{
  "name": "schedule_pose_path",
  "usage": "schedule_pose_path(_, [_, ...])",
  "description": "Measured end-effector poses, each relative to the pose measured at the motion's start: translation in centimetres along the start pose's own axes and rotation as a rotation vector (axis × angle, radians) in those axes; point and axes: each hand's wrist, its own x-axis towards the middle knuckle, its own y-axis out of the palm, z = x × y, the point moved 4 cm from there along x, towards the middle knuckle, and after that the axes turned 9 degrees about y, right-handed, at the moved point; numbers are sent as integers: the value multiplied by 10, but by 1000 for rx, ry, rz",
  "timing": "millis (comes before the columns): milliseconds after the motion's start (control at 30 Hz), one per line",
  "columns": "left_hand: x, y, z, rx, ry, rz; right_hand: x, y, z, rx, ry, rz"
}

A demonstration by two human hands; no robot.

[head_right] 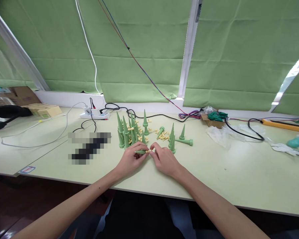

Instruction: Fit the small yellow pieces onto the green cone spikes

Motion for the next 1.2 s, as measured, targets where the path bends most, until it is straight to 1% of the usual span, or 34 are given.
schedule_pose_path(233, [-1, 1, 0, 8, 41, 6, 1, 1, -1, -8, -15, 10])
schedule_pose_path(600, [-5, 3, -4, 66, 129, 15, 1, 2, -1, -96, -48, -28])
schedule_pose_path(867, [-3, 1, -8, 105, 174, -20, 0, -2, 3, -6, -13, -51])
schedule_pose_path(1000, [-3, 0, -8, 111, 163, -43, -1, -3, 4, 9, -12, -28])
schedule_pose_path(1200, [-2, 0, -8, 114, 178, -36, -1, 0, 3, -1, -23, -11])
